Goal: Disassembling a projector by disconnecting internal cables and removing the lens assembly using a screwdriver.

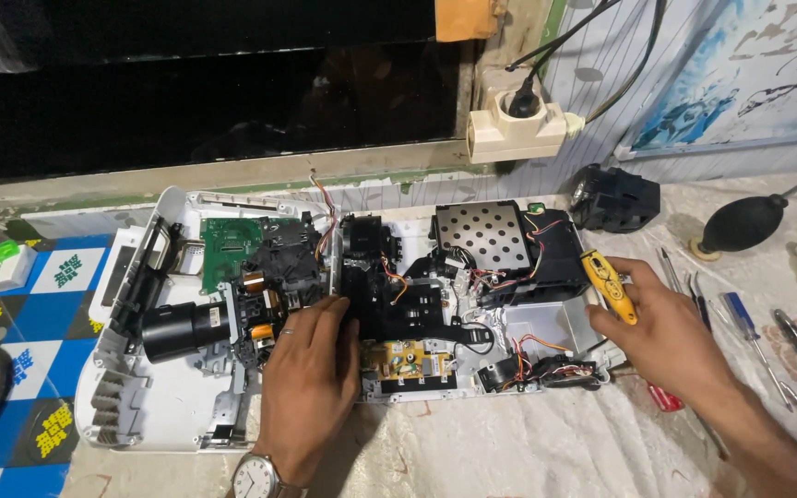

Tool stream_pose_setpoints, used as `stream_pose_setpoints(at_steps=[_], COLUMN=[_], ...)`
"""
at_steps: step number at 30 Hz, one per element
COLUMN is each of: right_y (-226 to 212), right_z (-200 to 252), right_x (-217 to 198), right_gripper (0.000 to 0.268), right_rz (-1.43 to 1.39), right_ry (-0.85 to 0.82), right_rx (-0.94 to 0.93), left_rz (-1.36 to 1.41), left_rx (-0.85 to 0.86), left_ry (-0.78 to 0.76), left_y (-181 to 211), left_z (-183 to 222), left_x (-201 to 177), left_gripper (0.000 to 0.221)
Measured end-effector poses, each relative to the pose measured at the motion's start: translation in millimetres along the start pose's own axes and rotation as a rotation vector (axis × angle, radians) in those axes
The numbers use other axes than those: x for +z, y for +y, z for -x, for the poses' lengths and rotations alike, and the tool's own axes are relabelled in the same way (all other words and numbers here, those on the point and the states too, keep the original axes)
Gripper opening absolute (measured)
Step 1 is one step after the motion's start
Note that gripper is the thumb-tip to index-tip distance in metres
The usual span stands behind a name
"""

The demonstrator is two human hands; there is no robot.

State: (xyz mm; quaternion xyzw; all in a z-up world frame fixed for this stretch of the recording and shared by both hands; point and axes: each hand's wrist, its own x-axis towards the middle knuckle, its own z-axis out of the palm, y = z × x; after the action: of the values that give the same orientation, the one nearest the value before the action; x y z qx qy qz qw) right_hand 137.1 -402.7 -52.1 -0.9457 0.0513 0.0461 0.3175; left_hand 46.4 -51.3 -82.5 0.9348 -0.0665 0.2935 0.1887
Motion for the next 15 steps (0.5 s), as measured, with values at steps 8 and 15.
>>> stream_pose_setpoints(at_steps=[8,15], right_y=[-0.1,-9.5], right_z=[0.9,1.5], right_x=[-4.4,-10.4], right_gripper=[0.055,0.055], right_rz=[0.032,0.074], right_ry=[0.005,-0.006], right_rx=[-0.03,0.045], left_rz=[-0.002,-0.002], left_rx=[0.024,0.059], left_ry=[-0.001,0.034], left_y=[5.1,11.6], left_z=[-1.2,-6.0], left_x=[-2.3,-8.0], left_gripper=[0.032,0.029])
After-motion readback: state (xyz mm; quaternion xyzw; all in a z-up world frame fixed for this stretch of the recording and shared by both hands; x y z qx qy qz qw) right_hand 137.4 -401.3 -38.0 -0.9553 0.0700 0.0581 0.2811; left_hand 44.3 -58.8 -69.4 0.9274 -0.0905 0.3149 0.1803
